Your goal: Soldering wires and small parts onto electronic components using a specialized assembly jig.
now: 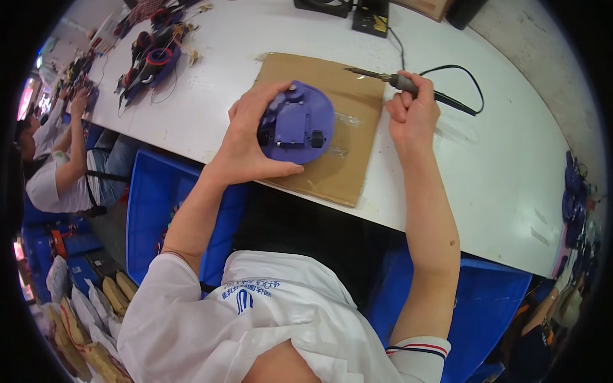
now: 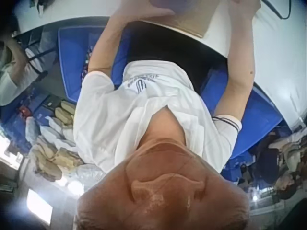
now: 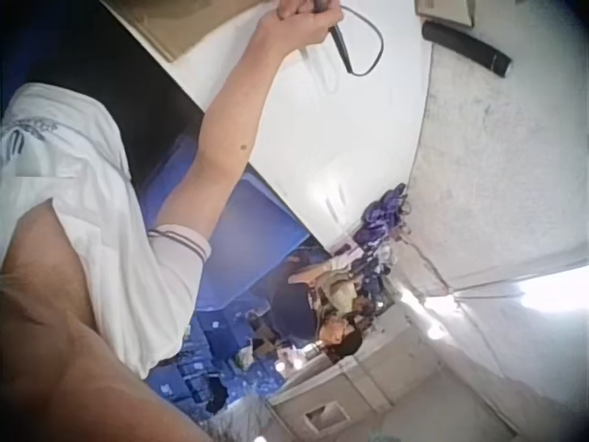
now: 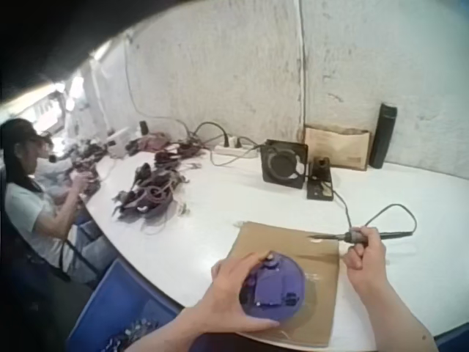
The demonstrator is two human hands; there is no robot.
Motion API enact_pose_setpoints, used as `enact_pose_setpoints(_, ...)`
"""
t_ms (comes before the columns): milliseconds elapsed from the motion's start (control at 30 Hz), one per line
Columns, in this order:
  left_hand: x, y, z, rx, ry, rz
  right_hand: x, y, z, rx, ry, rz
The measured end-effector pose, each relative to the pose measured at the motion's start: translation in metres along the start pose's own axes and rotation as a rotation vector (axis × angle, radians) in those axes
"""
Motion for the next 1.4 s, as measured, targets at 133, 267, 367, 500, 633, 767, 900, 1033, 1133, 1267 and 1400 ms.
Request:
enact_pose_setpoints(133, -0.012, 0.007, 0.015, 0.204, -0.025, -0.064, 0.013, -0.006, 0.008, 0.042, 0.038, -0.038)
enact_pose_setpoints(267, -0.071, 0.070, 0.093, -0.354, -0.525, 0.197, 0.033, -0.003, 0.022, 0.017, 0.102, -0.072)
enact_pose_setpoints(367, -0.180, 0.176, 0.137, -0.589, -0.893, 0.648, 0.047, 0.012, 0.036, -0.053, 0.135, -0.063)
enact_pose_setpoints(500, -0.368, 0.253, 0.137, -0.144, -1.058, 1.254, 0.051, 0.006, 0.029, -0.066, 0.234, -0.149)
enact_pose_setpoints(633, -0.461, 0.284, 0.074, 0.535, -0.463, 1.054, 0.042, 0.007, 0.032, -0.056, 0.193, -0.155)
enact_pose_setpoints(767, -0.527, 0.318, 0.011, 0.812, -0.053, 1.212, 0.040, 0.004, 0.036, -0.144, 0.126, -0.145)
enact_pose_setpoints(900, -0.523, 0.329, 0.012, 0.587, 0.381, 1.625, 0.044, 0.003, 0.042, -0.229, 0.043, -0.090)
enact_pose_setpoints(1033, -0.447, 0.292, 0.104, 0.562, 0.255, 1.562, 0.045, 0.007, 0.043, -0.272, -0.024, -0.047)
enact_pose_setpoints(1133, -0.430, 0.244, 0.171, 0.236, -0.135, 1.521, 0.041, 0.011, 0.035, -0.248, -0.012, -0.006)
enact_pose_setpoints(1267, -0.347, 0.170, 0.239, 0.462, -0.438, 1.180, 0.019, -0.012, -0.026, 0.008, 0.569, -0.181)
enact_pose_setpoints(1400, -0.290, 0.115, 0.284, 0.476, -0.724, 0.790, 0.018, 0.007, 0.019, -0.081, 0.003, -0.011)
Point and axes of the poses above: each hand's wrist, its own x-axis towards the middle knuckle, its own z-axis out of the back of the hand, y = z × x, the point moved 8 cm from there along x, towards the middle knuckle, and after that the axes turned 5 degrees about x, right-handed, at the moved point
